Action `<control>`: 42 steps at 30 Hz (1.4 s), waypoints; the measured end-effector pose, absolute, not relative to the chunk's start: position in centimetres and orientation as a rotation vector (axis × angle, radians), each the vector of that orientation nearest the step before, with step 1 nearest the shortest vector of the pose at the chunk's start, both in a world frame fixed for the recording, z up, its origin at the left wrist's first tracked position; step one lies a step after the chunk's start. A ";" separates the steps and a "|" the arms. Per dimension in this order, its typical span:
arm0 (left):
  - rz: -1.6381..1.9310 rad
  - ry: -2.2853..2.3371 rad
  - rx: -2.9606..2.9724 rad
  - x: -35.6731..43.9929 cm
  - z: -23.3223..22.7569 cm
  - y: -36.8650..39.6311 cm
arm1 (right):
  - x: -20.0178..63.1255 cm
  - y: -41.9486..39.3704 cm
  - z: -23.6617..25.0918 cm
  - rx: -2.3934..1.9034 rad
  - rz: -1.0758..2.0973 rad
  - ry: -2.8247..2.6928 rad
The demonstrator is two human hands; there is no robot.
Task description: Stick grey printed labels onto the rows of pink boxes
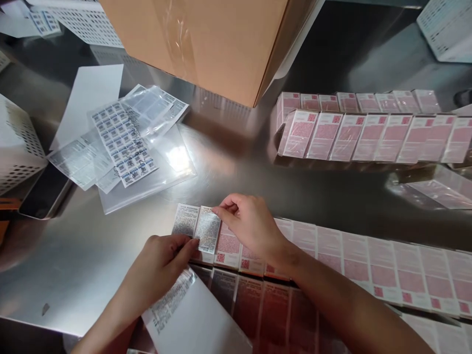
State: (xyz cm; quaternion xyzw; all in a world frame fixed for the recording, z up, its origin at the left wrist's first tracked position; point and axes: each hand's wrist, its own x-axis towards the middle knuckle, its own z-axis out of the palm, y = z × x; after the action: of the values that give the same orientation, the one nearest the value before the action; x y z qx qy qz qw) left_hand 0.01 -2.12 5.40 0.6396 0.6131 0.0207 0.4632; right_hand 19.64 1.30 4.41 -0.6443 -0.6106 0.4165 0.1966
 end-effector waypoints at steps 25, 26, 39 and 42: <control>-0.040 1.484 1.523 -0.1 5.2 -1.6 | 19.6 1.3 3.6 -1.805 1.010 -1.835; -0.043 1.484 1.532 -0.1 5.2 -1.5 | 19.6 1.2 3.6 -1.804 1.007 -1.838; -0.109 1.484 1.495 0.0 5.3 -1.2 | 19.5 1.1 3.4 -1.804 0.958 -1.853; -0.114 1.485 1.489 0.0 5.6 -1.1 | 19.4 1.0 3.2 -1.807 0.952 -1.832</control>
State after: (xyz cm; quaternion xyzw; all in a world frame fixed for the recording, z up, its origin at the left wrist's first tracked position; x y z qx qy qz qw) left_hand 0.02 -1.14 5.59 0.6143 0.6128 -0.0468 0.4949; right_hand 19.43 0.97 3.18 -0.6455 -0.6546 0.3401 0.1978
